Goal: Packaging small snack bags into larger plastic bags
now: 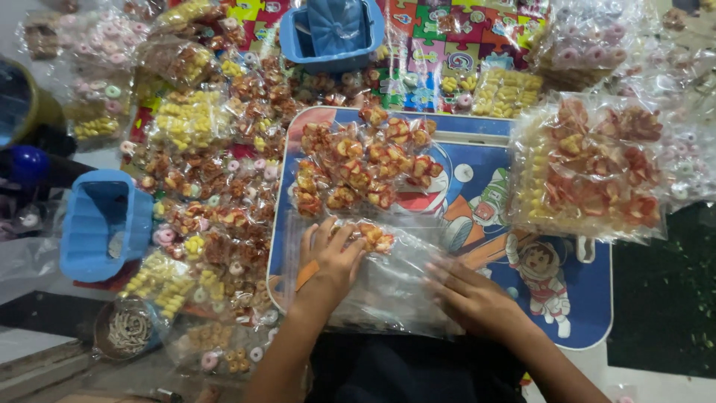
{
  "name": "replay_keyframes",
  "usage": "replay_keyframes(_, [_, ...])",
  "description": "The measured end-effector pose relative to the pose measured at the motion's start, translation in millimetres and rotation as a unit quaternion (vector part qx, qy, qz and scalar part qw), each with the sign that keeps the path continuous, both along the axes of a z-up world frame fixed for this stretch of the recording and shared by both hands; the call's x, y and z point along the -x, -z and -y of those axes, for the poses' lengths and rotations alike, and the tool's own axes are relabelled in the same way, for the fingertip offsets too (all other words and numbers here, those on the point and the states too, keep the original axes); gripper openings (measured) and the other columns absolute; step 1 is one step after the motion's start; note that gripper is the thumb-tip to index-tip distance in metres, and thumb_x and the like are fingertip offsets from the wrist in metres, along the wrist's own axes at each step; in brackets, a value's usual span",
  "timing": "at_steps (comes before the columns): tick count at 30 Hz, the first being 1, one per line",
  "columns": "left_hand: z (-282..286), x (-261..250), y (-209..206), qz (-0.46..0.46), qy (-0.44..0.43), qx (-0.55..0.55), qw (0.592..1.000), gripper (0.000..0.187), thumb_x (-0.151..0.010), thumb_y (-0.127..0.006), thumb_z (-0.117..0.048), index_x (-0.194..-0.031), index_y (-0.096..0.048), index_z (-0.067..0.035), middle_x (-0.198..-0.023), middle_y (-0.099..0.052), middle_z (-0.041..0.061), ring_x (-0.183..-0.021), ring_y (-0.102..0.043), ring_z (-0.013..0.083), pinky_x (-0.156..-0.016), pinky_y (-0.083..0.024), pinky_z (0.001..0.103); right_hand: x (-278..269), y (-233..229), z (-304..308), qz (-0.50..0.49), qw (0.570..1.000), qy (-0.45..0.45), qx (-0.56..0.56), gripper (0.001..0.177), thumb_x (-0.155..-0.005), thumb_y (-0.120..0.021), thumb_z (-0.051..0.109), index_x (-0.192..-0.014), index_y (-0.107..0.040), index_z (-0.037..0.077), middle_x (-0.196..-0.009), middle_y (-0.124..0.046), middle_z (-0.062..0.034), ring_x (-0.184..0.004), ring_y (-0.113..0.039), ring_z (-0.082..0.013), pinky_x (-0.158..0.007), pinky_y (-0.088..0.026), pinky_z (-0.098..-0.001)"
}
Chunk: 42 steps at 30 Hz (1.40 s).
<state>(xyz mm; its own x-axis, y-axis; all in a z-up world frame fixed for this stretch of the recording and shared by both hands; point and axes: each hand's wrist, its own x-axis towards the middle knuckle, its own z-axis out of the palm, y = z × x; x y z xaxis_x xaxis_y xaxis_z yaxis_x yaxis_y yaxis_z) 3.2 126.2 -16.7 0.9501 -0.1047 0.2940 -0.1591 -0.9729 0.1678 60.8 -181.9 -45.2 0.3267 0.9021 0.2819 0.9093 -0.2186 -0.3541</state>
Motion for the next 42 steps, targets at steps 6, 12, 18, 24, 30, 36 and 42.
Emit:
replay_keyframes(6, [-25,-32,-41,-0.022,0.043,0.085,0.995,0.021,-0.090,-0.077,-0.030,-0.109,-0.077,-0.019,-0.119,-0.074,0.004,-0.122,-0.060,0.0308,-0.105,-0.044,0.051,4,12,39,-0.030,0.980,0.136,-0.144,0.014,-0.093,-0.066,0.011,-0.097,-0.071,-0.002,-0.102,-0.076,-0.0158,-0.095,-0.072,-0.0337,-0.089,-0.061,-0.0414])
replay_keyframes(12, [-116,-128,-23,-0.016,-0.081,0.205,0.975,0.028,-0.105,-0.053,-0.029,-0.121,-0.068,-0.012,-0.123,-0.070,0.011,-0.118,-0.059,0.0318,-0.100,-0.046,0.053,13,26,47,-0.101,0.908,0.368,-0.177,0.023,-0.101,-0.058,0.012,-0.104,-0.078,0.002,-0.099,-0.078,-0.0098,-0.089,-0.075,-0.0221,-0.086,-0.057,-0.0320])
replay_keyframes(18, [-122,-183,-51,-0.317,-0.109,0.188,0.923,0.059,-0.098,-0.057,-0.038,-0.155,-0.046,-0.030,-0.143,-0.059,0.010,-0.120,-0.060,0.0299,-0.094,-0.050,0.051,13,27,50,-0.067,0.892,0.409,-0.179,0.020,-0.101,-0.060,0.012,-0.105,-0.078,0.004,-0.099,-0.079,-0.0087,-0.087,-0.076,-0.0191,-0.083,-0.058,-0.0308])
replay_keyframes(24, [-120,-185,-64,-0.355,-0.167,0.318,0.863,0.048,-0.094,-0.072,-0.018,-0.141,-0.060,-0.017,-0.110,-0.075,0.008,-0.089,-0.074,0.0190,-0.073,-0.059,0.033,8,22,44,-0.077,0.887,0.412,-0.191,0.020,-0.101,-0.059,0.008,-0.101,-0.077,0.000,-0.099,-0.078,-0.0115,-0.089,-0.076,-0.0217,-0.087,-0.059,-0.0333])
replay_keyframes(30, [-136,-180,-49,-0.309,-0.138,0.413,0.846,0.040,-0.087,-0.076,-0.014,-0.123,-0.060,-0.012,-0.116,-0.073,0.010,-0.104,-0.072,0.0225,-0.085,-0.060,0.036,6,21,45,-0.077,0.894,0.390,-0.206,0.019,-0.101,-0.059,0.006,-0.104,-0.076,-0.002,-0.100,-0.078,-0.0139,-0.090,-0.076,-0.0233,-0.089,-0.061,-0.0352])
replay_keyframes(36, [-142,-168,-40,-0.224,-0.136,0.523,0.811,0.036,-0.090,-0.071,-0.013,-0.121,-0.053,-0.014,-0.121,-0.067,0.009,-0.111,-0.070,0.0231,-0.093,-0.060,0.038,14,30,55,-0.147,0.851,0.449,-0.228,0.021,-0.102,-0.058,0.007,-0.098,-0.077,-0.002,-0.095,-0.077,-0.0130,-0.088,-0.075,-0.0214,-0.087,-0.058,-0.0324])
replay_keyframes(42, [-150,-141,-51,-0.108,-0.153,0.604,0.775,0.045,-0.091,-0.070,-0.025,-0.131,-0.050,-0.019,-0.129,-0.065,0.021,-0.113,-0.070,0.0335,-0.101,-0.062,0.050,11,20,86,-0.349,0.708,0.416,-0.452,0.031,-0.097,-0.057,0.014,-0.066,-0.054,0.013,-0.070,-0.055,-0.0024,-0.064,-0.048,-0.0125,-0.066,-0.041,-0.0273])
